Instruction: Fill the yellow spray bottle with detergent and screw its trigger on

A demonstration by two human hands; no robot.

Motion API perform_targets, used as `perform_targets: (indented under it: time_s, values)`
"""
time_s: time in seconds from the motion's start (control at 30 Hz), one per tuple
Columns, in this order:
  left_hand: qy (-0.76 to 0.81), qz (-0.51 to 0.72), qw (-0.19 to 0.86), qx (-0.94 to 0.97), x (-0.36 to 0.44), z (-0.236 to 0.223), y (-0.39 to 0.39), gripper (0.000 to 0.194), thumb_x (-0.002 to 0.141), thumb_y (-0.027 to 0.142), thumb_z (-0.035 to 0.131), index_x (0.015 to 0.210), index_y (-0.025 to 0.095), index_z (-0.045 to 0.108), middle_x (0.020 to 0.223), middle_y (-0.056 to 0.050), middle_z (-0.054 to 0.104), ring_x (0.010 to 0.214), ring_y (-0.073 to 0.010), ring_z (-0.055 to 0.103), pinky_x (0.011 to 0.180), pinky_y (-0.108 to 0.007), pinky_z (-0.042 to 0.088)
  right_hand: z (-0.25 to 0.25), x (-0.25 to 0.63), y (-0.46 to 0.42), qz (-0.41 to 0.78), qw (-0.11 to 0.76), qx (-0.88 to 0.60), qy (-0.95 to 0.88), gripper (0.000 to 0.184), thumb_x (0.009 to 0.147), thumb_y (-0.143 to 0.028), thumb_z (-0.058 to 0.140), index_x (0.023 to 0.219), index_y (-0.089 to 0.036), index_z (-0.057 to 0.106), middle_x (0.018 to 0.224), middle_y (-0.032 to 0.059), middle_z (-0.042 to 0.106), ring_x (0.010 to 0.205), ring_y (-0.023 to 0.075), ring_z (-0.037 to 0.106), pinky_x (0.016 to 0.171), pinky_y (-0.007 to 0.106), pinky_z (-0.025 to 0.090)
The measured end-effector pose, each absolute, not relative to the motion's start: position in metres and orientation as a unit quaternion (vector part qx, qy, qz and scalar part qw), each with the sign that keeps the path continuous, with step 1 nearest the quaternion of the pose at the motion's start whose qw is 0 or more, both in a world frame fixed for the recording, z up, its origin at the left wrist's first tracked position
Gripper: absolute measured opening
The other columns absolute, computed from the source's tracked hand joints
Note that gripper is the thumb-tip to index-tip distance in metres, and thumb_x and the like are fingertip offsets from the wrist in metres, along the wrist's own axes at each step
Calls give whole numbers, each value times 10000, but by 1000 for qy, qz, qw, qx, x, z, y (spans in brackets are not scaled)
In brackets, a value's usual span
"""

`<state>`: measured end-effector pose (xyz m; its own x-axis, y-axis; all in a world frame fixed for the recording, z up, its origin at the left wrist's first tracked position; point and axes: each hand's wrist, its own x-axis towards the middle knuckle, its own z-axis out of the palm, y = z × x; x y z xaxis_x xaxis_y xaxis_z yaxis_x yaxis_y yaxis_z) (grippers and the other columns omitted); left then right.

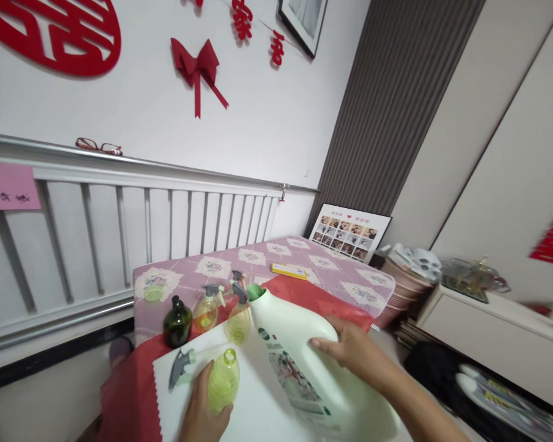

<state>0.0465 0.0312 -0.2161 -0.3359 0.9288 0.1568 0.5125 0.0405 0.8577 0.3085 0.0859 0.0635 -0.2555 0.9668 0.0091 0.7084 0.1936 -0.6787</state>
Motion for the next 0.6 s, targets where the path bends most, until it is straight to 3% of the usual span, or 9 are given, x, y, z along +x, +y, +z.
perform_targets:
  time_s: [0.13, 0.27, 0.47, 0.6]
  values:
    - [692, 449, 197, 530, 49, -219, 30, 813, 668, 138, 538, 1432, -9, 303, 1506, -253, 494, 1454, -295, 440, 1216, -375, 380, 14, 311, 96, 244, 345, -618, -663, 451, 686, -596, 663, 886, -193, 685, 619, -12, 654, 534, 186, 555, 556, 317, 466]
    - [701, 446, 188, 525, 49, -222, 31, 836, 646, 133, 556, 1428, -11, 295, 1512, -272, 485, 1462, -303, 433, 1224, -395, 381, -47, 305, 98, 228, 450, -643, -576, 482, 641, -634, 651, 858, -204, 667, 608, 15, 689, 578, 249, 637, 574, 354, 513]
    - [712, 426, 212, 517, 50, -218, 29, 919, 577, 128, 593, 1437, 15, 290, 1523, -265, 487, 1449, -323, 459, 1225, -415, 388, -110, 306, 91, 234, 484, -655, -531, 506, 665, -621, 672, 954, -206, 683, 855, 66, 791, 823, 311, 729, 710, 369, 576]
    - [703, 429, 206, 529, 52, -215, 29, 1006, 518, 115, 613, 1461, -10, 286, 1513, -274, 487, 1454, -361, 445, 1211, -409, 411, -114, 308, 89, 246, 494, -639, -536, 467, 623, -607, 692, 887, -221, 677, 822, 60, 792, 832, 322, 729, 730, 377, 589]
